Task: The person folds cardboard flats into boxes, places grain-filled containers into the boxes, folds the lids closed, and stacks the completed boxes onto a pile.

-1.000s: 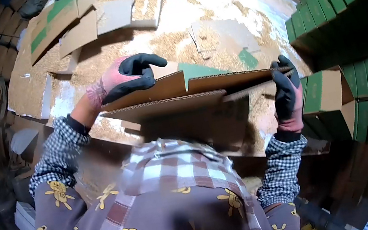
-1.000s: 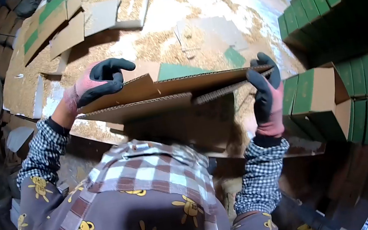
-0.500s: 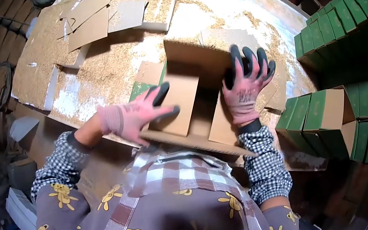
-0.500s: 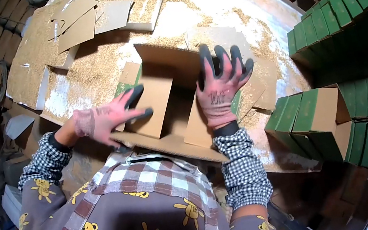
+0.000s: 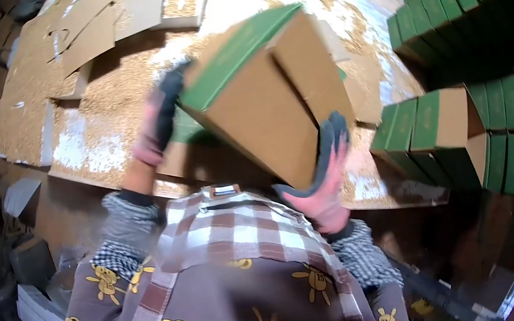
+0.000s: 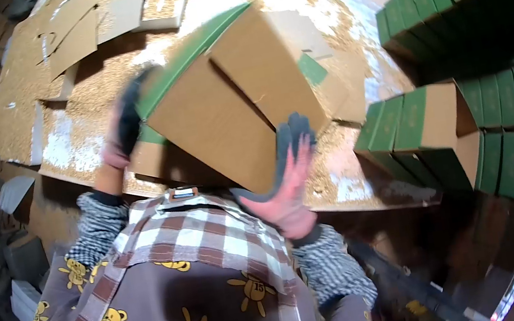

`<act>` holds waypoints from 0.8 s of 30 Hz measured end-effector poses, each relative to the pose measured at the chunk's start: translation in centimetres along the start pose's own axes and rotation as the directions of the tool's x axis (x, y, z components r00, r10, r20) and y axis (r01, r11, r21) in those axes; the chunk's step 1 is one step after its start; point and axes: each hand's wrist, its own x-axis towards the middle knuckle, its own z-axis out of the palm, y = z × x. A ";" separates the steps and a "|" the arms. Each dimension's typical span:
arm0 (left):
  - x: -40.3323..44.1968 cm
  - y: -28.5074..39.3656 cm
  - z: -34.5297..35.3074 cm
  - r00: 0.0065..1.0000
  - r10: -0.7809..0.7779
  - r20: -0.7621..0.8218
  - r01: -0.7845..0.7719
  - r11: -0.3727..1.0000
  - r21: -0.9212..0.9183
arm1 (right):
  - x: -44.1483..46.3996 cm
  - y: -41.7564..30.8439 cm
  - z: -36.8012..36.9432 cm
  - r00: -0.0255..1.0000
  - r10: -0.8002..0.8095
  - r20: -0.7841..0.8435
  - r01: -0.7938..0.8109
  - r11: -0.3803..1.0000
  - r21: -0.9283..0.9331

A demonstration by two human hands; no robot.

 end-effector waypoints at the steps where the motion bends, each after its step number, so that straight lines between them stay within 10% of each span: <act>1: 0.9 5.3 2.2 0.998 0.064 0.005 -0.064 0.987 0.146 | -1.0 0.5 1.8 0.996 0.081 -0.044 -0.074 0.987 0.146; 3: 1.9 13.1 5.8 0.986 0.154 0.064 -0.166 0.934 0.317 | -1.8 1.4 3.2 0.966 0.225 0.125 -0.251 0.932 0.263; 5: 2.6 13.2 6.3 0.733 0.287 0.617 -0.680 0.324 0.658 | -2.9 5.1 2.8 0.995 0.071 0.068 -0.081 0.984 0.158; 7: 0.4 9.4 9.8 0.704 0.138 0.697 -0.709 0.193 0.678 | -1.7 5.6 0.6 0.993 0.061 -0.100 -0.031 0.962 0.273; 8: -1.3 5.9 10.9 0.743 -0.038 0.668 -0.558 0.517 0.650 | 0.0 3.6 -1.4 0.963 0.181 -0.199 -0.063 0.870 0.488; 9: -3.0 3.3 12.4 0.716 -0.224 0.661 -0.293 0.763 0.576 | 0.8 2.0 -2.6 0.874 0.482 -0.055 -0.193 0.450 0.872; 11: -5.0 3.0 15.7 0.363 -0.217 0.906 -0.816 0.397 0.421 | 3.1 -0.2 -2.0 0.881 0.473 -0.030 -0.267 0.548 0.793; 13: -2.3 6.8 14.3 0.392 -0.316 0.864 -0.628 0.594 0.502 | 3.2 3.4 -0.8 0.934 0.330 -0.141 -0.253 0.885 0.392; 14: -1.3 6.6 11.6 0.555 -0.153 0.818 -0.566 0.651 0.506 | 3.6 3.8 -0.9 0.905 0.409 -0.117 -0.292 0.796 0.530; 15: -0.2 6.3 8.8 0.791 0.087 0.605 -0.592 0.355 0.724 | 3.9 3.9 -1.5 0.902 0.411 -0.133 -0.285 0.797 0.532; 17: 3.5 7.1 4.3 0.897 0.289 0.334 -0.343 -0.020 0.939 | 3.4 4.1 -3.2 0.973 0.220 0.066 -0.228 0.897 0.378; 19: 4.1 3.4 -2.6 0.955 -0.259 0.147 0.044 0.609 0.792 | 2.4 7.5 -2.9 0.893 0.442 0.086 -0.343 0.542 0.767; 23: 1.6 6.0 -5.0 0.969 -0.238 -0.065 0.099 0.132 0.986 | -1.0 18.1 2.6 0.416 0.897 0.149 -0.203 -0.068 0.977; 24: 1.5 8.4 -3.3 0.939 -0.325 -0.116 0.194 0.219 0.956 | -3.5 21.1 7.0 0.454 0.856 -0.246 -0.627 0.503 0.595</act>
